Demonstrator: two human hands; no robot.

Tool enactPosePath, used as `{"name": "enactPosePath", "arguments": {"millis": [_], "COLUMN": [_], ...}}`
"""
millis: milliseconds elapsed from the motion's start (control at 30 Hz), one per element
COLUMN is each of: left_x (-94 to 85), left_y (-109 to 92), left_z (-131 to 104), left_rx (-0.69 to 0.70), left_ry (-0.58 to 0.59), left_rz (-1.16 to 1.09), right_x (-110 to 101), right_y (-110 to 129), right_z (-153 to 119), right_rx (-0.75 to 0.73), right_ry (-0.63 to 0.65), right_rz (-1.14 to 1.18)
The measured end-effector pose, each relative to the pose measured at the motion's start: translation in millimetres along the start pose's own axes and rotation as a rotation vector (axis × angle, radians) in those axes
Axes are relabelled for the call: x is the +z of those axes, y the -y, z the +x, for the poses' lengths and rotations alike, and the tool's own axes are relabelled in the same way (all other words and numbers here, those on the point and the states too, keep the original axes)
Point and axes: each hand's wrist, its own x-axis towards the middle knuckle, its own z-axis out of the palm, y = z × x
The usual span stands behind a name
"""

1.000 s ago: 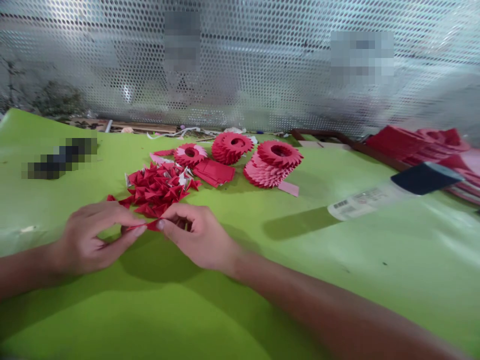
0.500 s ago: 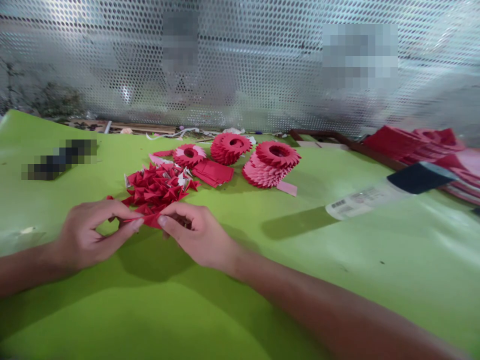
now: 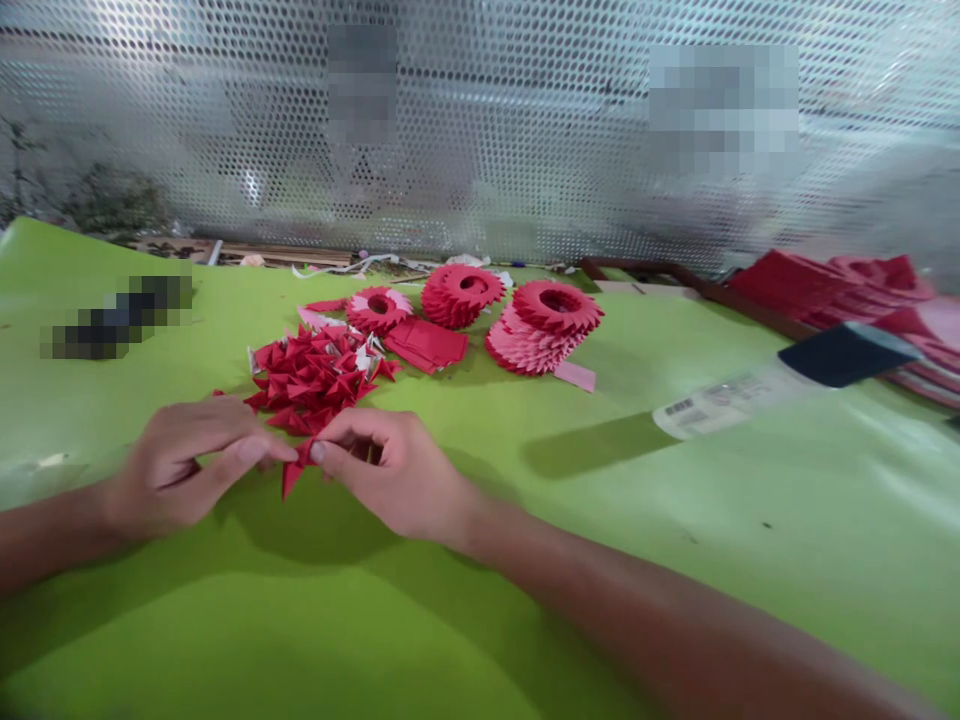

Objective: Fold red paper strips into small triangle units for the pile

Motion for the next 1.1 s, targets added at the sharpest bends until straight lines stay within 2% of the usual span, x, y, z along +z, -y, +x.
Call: {"name": "enactPosePath", "arguments": {"millis": [67, 133, 200, 267, 467, 733, 967, 1100], "left_x": [0.7, 1.5, 2.1, 2.5, 2.9, 3.5, 1.3, 4.3], "left_y": [-0.8, -1.3, -1.0, -0.1, 2.8, 3.4, 3.3, 5.2], "left_z": [2.0, 3.0, 2.6, 1.3, 0.2, 2.1, 0.7, 0.1], "left_rx": [-0.11, -0.193, -0.207, -0.181, -0.173, -0.175, -0.277, -0.213], "left_ry": [0.051, 0.156, 0.28, 0.353, 0.365, 0.413, 0.438, 0.414], "left_rz": [-0.037, -0.072, -0.075, -0.058, -0.077, -0.075, -0.113, -0.069], "right_x": [1.2, 2.1, 2.6, 2.8, 2.1, 2.8, 4.2, 4.3], "right_y": [0.3, 0.2, 0.2, 0.8, 3.7, 4.0, 2.5, 3.7], "right_z": [-1.0, -1.6, -2.1, -2.4, -3.0, -3.5, -4.2, -4.6], "right_rx": [-0.006, -0.002, 0.018, 0.037, 0.013, -0.019, -0.046, -0.041], "right_ry": [0.019, 0.026, 0.024, 0.02, 0.078, 0.091, 0.047, 0.05], "right_rz": [-0.001, 0.023, 0.055, 0.06, -0.05, -0.212, -0.206, -0.227]}}
